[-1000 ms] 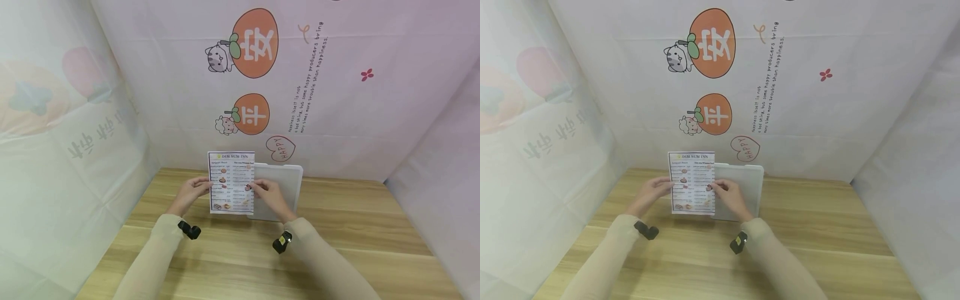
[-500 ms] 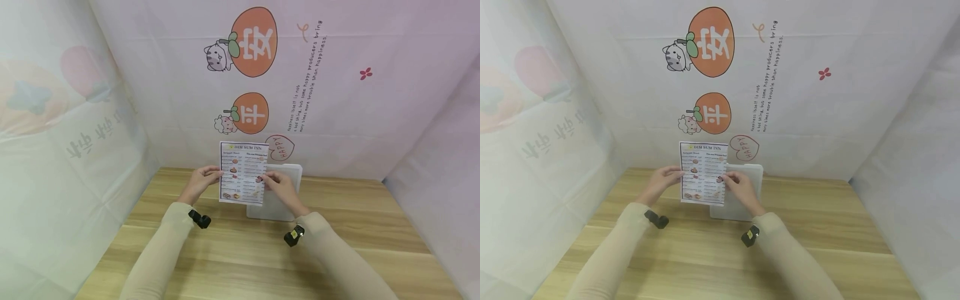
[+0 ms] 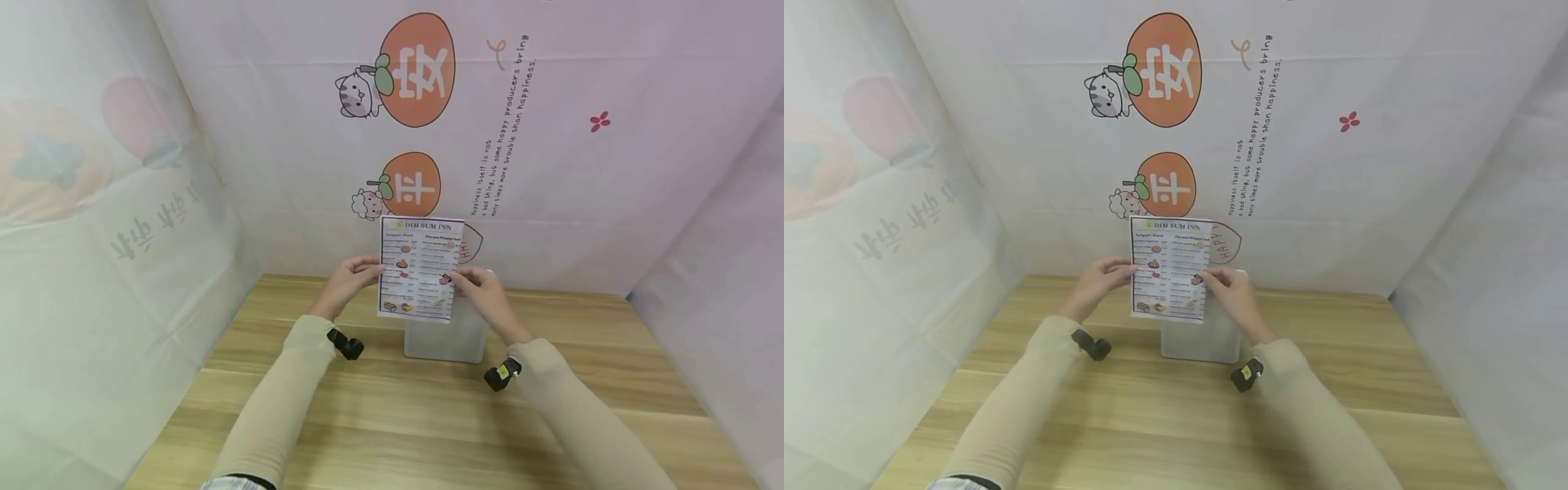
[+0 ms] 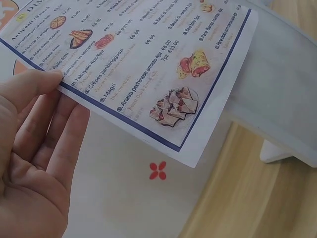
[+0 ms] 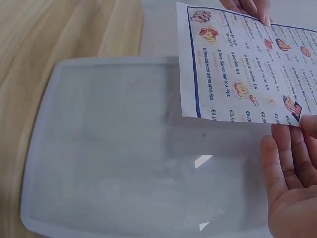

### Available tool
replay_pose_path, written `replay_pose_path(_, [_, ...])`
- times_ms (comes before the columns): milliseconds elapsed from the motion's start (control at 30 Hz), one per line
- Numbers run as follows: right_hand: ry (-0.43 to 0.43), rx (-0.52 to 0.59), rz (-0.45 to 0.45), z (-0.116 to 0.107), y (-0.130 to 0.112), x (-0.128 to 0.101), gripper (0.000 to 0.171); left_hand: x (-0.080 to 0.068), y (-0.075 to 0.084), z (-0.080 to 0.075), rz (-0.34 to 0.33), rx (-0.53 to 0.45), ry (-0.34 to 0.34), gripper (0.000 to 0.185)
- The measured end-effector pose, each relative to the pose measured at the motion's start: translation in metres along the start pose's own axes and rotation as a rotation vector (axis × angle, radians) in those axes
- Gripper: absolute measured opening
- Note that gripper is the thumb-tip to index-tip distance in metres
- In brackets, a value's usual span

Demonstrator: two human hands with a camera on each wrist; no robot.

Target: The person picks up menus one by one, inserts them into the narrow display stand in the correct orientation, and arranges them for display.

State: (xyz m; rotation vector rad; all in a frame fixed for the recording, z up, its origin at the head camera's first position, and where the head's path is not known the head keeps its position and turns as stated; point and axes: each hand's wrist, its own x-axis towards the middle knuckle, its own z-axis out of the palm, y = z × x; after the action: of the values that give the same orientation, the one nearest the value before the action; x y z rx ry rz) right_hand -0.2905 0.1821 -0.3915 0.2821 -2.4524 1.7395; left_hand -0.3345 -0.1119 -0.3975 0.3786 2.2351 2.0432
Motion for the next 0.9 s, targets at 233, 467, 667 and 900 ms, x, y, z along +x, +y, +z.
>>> replay_pose_path(233, [0.002,-0.010,0.004,-0.017,-0.010,0.004,0.042,0.010,0.017,0.010,0.019,0.011,0.001,0.043])
replay_pose_path(467, [0.030,-0.056,0.005,-0.033,-0.019,0.009,0.044,0.019,0.035,0.018,0.051,0.041,-0.012,0.042])
replay_pose_path(667, [0.049,-0.086,-0.008,-0.045,-0.028,0.012,0.049,0.026,0.050,0.024,0.070,0.059,-0.018,0.040])
replay_pose_path(900, [0.069,-0.075,-0.008,-0.054,-0.036,0.016,0.050,0.034,0.059,0.030,0.091,0.053,-0.018,0.039])
